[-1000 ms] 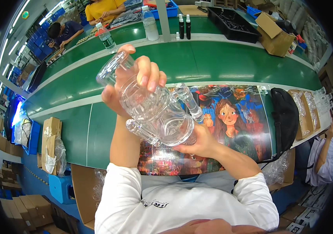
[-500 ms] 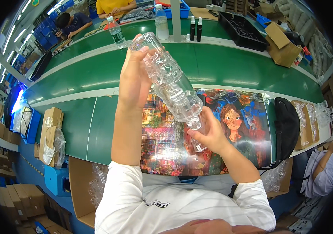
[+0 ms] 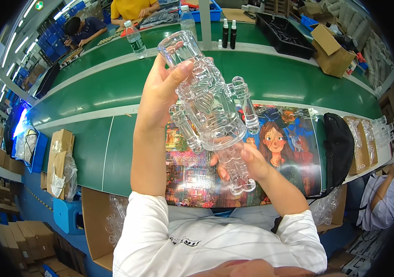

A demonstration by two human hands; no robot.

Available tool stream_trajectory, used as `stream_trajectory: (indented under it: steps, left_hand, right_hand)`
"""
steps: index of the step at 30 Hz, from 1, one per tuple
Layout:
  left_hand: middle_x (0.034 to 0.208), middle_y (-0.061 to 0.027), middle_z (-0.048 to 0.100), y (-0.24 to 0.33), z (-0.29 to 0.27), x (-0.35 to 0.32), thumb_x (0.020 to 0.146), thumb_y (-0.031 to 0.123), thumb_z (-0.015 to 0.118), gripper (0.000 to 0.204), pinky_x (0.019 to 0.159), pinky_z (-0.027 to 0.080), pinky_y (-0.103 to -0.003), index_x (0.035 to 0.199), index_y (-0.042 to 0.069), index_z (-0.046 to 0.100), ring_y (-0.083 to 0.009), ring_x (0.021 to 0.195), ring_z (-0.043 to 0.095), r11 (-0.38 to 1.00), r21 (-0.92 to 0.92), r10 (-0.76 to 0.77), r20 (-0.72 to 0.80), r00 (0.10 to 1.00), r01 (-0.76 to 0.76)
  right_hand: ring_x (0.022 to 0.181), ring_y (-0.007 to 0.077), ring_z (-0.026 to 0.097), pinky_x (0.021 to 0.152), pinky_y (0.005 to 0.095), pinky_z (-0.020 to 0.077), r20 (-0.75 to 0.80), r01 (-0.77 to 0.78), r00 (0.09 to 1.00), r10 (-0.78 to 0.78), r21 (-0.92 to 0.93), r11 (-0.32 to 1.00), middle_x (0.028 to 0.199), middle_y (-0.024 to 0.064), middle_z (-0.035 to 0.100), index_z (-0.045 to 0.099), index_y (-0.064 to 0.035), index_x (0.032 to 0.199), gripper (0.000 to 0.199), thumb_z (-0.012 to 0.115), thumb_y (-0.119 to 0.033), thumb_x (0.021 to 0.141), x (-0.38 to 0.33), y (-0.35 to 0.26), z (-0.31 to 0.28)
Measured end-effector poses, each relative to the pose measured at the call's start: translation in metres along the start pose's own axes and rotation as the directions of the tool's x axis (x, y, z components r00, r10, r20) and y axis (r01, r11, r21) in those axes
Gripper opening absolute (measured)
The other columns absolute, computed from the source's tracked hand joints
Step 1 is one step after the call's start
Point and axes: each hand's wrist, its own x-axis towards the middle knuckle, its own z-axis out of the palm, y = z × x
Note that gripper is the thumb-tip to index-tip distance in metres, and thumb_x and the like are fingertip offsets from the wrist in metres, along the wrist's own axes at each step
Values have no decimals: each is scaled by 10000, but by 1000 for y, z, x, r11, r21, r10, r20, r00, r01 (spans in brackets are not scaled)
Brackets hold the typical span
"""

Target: The recorder is taking clear plastic bottles from a box and using a squeeze bottle to clean or apply a substance to components on a factory assembly line.

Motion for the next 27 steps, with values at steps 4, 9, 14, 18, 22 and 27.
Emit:
stream_trajectory:
  steps: [4,9,14,18,22,27]
  left_hand:
    - [1137,-237,551,-6,-1,0,889,219,545,438,846,510,-416,1219,-16,376,-305,1037,581,999,-6,-38,14,999,38]
    - [1126,-234,555,-7,0,0,898,211,530,421,850,506,-418,1215,-20,378,-307,1027,585,999,-17,-35,19,999,35]
    - [1127,-226,554,-6,0,0,902,210,519,415,852,505,-413,1211,-30,378,-303,1025,585,998,-69,13,77,997,-7]
    - [1138,-223,548,-7,-1,0,902,212,517,422,854,504,-411,1214,-34,375,-300,1027,583,998,-64,0,77,997,5]
    - [1141,-227,544,-8,3,0,899,205,520,424,859,502,-415,1219,-32,374,-300,1023,584,999,-48,-17,39,999,18]
    - [1147,-213,546,-7,2,0,892,198,528,438,862,499,-406,1233,-28,369,-276,1027,583,998,-56,-30,27,999,32]
  right_hand:
    - [770,150,571,629,253,479,-32,9,999,-10,-24,1000,1055,118,544,277,12,1371,819,545,-545,834,0,-1,2]
    - [749,141,564,611,249,471,-83,13,996,-18,-48,999,1029,112,550,294,14,1363,790,542,-529,845,0,2,2]
    - [742,136,564,604,247,469,-38,55,998,-55,-18,998,1015,110,553,307,15,1356,745,532,-497,864,-1,7,-3]
    - [746,135,568,601,246,468,-42,43,998,-43,-20,999,1012,114,553,309,16,1354,742,533,-495,864,-2,5,-2]
    - [760,136,574,607,249,476,-67,34,997,-36,-32,999,1012,118,554,292,15,1361,757,530,-502,862,-1,4,-2]
    - [767,141,580,614,253,485,-42,24,999,-24,-8,1000,1026,124,553,272,15,1369,760,533,-489,864,-1,1,-2]
